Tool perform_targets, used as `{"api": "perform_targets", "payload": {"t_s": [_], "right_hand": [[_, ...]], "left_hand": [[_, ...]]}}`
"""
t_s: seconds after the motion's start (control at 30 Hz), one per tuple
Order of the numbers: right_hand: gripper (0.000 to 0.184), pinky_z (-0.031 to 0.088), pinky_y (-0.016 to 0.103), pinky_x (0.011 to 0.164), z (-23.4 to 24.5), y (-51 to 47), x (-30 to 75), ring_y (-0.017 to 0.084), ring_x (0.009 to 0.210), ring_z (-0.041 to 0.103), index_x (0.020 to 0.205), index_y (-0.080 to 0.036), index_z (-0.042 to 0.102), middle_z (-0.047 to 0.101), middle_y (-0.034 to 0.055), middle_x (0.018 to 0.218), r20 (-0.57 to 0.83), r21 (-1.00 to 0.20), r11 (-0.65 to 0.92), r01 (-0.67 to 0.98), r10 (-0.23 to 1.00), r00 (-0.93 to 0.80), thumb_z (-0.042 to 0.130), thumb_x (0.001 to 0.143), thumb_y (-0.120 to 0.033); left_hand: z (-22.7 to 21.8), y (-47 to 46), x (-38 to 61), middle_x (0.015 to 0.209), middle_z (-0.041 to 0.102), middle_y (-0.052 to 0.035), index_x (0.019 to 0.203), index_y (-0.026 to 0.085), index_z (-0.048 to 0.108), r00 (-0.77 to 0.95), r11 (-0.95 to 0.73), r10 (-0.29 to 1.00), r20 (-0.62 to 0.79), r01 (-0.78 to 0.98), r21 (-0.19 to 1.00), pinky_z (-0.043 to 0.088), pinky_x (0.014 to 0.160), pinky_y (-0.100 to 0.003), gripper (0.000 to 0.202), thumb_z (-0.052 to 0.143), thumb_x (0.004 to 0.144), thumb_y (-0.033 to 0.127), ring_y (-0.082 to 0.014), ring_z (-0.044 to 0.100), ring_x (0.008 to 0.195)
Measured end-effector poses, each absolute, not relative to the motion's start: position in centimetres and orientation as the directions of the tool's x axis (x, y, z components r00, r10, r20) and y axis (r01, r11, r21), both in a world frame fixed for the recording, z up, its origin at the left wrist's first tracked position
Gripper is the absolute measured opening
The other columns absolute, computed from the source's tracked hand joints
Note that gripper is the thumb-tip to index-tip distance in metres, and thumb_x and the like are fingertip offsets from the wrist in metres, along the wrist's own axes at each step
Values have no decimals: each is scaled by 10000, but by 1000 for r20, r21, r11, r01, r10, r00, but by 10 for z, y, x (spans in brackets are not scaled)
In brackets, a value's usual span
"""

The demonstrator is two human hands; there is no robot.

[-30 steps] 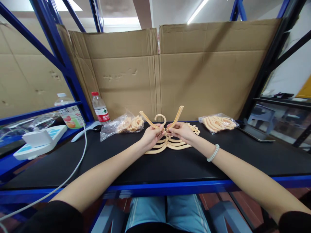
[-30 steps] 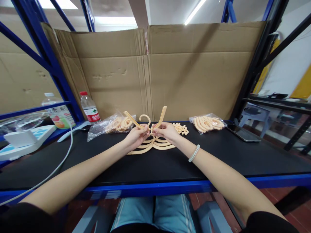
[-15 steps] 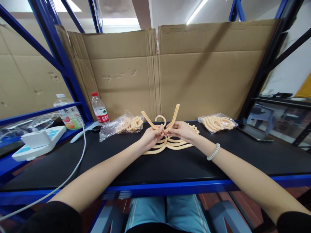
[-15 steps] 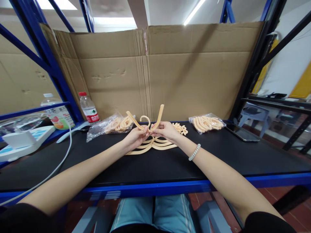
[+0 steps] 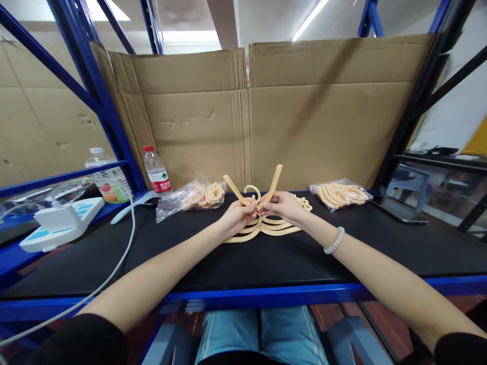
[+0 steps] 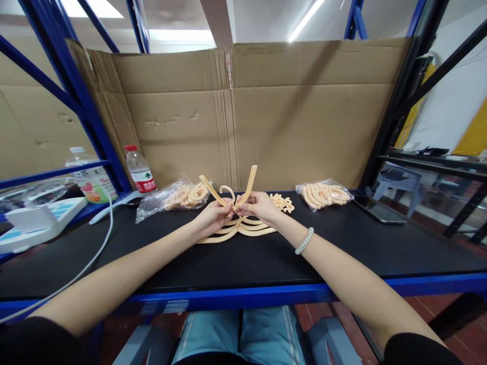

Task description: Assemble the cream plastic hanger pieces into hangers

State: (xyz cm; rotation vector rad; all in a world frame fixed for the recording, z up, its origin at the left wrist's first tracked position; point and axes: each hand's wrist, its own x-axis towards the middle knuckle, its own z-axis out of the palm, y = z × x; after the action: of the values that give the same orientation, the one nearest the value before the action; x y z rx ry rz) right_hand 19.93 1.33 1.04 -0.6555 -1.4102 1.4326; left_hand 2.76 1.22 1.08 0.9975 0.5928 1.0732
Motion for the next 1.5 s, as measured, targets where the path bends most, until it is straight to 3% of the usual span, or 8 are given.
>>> {"api": "perform_targets", "payload": {"t_s": [0.4,0.87,1.2,1.33,1.43,1.5], "right_hand": [[327,582,316,753,16,8,199,156,695,693,799,-131,655,702,30,757,260,-957,179,-229,881,-395,832,556,-259],[258,588,374,723,2,-1,174,203,666,684,720,-185,622,685,24,686,467,-884,462,-66,879,-98,775,577,-334],[380,582,274,605,12,0,180,138,618,649,787,-158,629,648,-1,694,362,-913,349,-212,932,-27,825,532,-359],[339,559,220,583,24,19,216,89,564,609,741,-150,628,617,-23,632,286,-927,248,-281,953,-104,846,527,-296],[321,555,216,579,32,31,247,121,600,648,701,-134,631,649,14,628,248,-957,211,-199,951,-185,861,503,-237],[315,551,221,567,36,34,262,137,604,661,713,-126,639,669,36,630,231,-970,206,-130,946,-229,857,509,-226]], "left_hand": [[9,12,26,557,550,11,652,104,572,438,82,889,137,-445,892,402,459,-121,222,785,591,96,-48,506,494],[8,-5,41,606,579,18,737,128,578,107,34,994,25,-518,854,433,486,-130,144,667,696,23,-54,544,514],[20,2,36,567,583,0,717,95,598,135,0,987,84,-526,850,485,510,-128,101,693,733,63,-48,551,487],[36,18,17,613,614,-27,686,87,594,166,80,986,5,-504,860,524,548,-138,109,638,750,10,-64,598,526],[47,32,-4,670,648,-61,696,82,617,193,118,980,-43,-399,909,543,590,-156,98,624,737,-6,-93,638,587],[53,39,-19,703,670,-78,731,90,645,277,76,961,-6,-241,968,537,620,-165,101,654,701,-6,-115,660,652]]}}
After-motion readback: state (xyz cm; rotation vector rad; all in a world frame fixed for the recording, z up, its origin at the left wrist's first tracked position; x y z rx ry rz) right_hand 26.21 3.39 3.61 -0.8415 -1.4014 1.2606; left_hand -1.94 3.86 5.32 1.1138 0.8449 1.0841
